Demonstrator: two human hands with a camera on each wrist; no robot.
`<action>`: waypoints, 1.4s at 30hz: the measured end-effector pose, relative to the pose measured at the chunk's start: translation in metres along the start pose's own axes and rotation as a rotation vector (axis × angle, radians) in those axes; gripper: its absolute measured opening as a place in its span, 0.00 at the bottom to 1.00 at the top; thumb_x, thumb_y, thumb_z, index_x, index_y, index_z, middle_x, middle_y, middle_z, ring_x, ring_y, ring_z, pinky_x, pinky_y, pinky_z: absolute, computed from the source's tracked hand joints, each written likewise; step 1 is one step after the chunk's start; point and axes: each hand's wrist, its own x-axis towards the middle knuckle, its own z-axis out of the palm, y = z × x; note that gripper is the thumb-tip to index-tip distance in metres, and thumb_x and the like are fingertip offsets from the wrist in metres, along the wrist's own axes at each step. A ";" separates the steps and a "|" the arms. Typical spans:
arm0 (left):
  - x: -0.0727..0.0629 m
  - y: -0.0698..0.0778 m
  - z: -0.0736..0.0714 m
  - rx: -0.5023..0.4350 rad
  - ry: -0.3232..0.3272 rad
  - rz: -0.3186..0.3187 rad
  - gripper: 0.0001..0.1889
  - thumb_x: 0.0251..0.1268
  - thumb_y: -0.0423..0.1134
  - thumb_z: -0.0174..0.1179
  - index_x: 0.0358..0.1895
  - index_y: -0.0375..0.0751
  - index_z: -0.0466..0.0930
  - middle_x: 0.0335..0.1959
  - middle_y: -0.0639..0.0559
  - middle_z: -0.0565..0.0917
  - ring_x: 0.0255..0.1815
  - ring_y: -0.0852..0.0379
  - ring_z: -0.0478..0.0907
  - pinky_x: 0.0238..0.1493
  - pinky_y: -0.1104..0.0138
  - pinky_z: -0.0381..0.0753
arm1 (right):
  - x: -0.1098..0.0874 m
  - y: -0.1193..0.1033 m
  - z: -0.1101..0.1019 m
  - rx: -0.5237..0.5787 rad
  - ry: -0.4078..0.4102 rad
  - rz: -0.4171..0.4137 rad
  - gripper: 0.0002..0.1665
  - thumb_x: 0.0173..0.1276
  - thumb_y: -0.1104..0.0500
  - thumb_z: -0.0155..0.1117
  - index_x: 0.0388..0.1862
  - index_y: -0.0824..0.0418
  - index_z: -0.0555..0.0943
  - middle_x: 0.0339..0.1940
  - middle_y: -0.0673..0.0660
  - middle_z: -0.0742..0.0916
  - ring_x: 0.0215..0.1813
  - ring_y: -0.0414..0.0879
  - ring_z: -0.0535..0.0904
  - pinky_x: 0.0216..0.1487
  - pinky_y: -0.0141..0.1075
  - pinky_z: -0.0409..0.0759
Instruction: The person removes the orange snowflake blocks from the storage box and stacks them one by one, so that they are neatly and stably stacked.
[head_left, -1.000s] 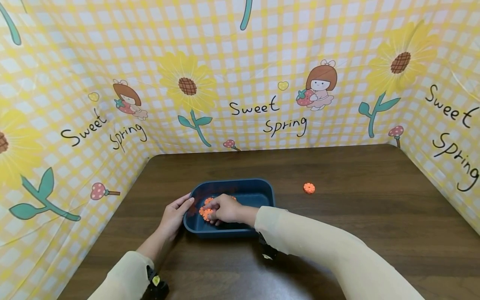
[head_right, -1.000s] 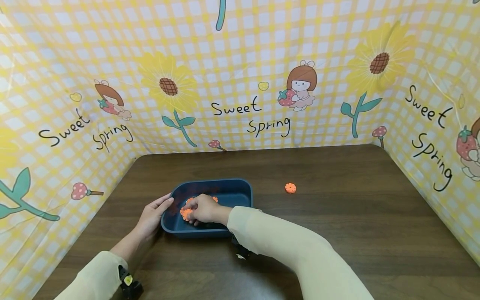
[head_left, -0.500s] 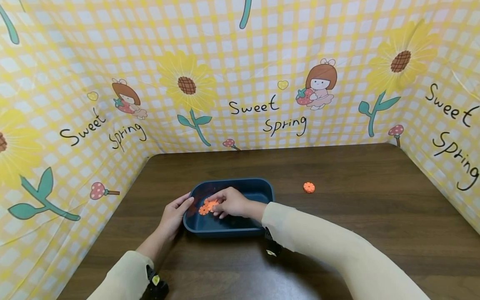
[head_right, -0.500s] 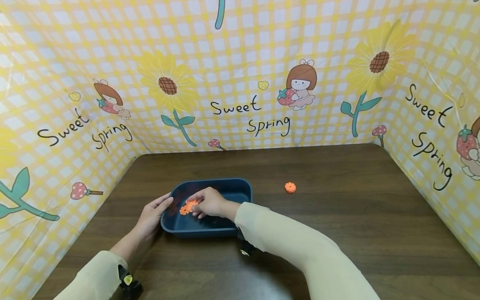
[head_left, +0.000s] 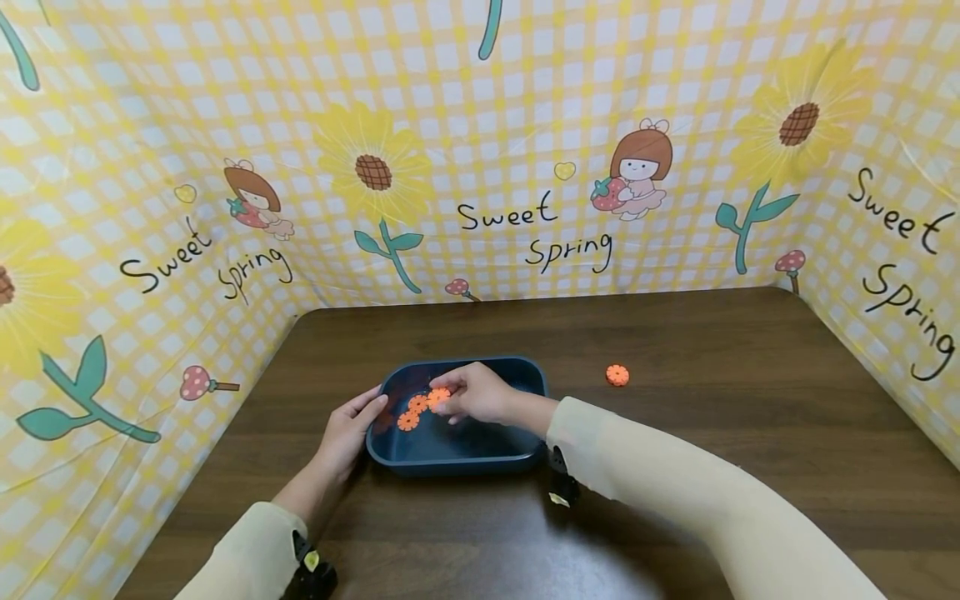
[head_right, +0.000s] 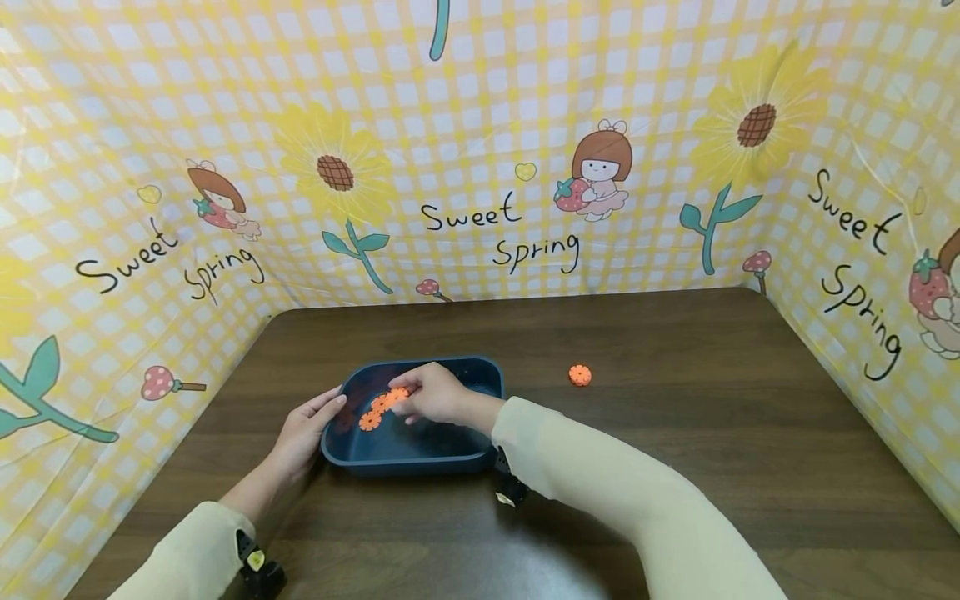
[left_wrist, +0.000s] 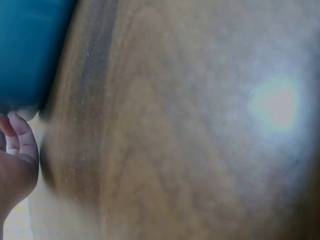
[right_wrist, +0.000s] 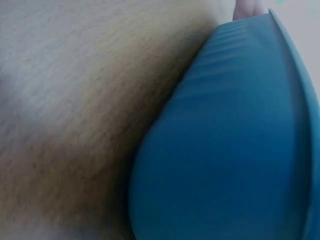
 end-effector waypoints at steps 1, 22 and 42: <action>0.000 0.000 0.000 0.000 0.001 0.001 0.29 0.70 0.49 0.59 0.69 0.37 0.69 0.51 0.44 0.83 0.41 0.59 0.81 0.43 0.68 0.81 | -0.002 -0.001 -0.002 0.001 -0.004 -0.007 0.25 0.65 0.68 0.66 0.62 0.68 0.77 0.40 0.58 0.85 0.46 0.59 0.83 0.41 0.40 0.84; 0.000 0.000 -0.001 0.026 0.008 -0.010 0.30 0.70 0.50 0.58 0.70 0.38 0.68 0.64 0.37 0.73 0.49 0.55 0.80 0.47 0.67 0.81 | -0.035 -0.018 -0.053 -0.152 0.137 -0.140 0.23 0.65 0.62 0.69 0.59 0.64 0.80 0.35 0.57 0.83 0.40 0.63 0.79 0.38 0.42 0.83; 0.000 0.000 0.000 0.033 0.009 -0.002 0.30 0.71 0.50 0.58 0.69 0.37 0.68 0.60 0.38 0.77 0.47 0.55 0.81 0.45 0.67 0.81 | -0.078 0.003 -0.115 -0.219 0.338 -0.218 0.23 0.62 0.65 0.71 0.56 0.70 0.80 0.32 0.57 0.78 0.34 0.51 0.71 0.28 0.30 0.69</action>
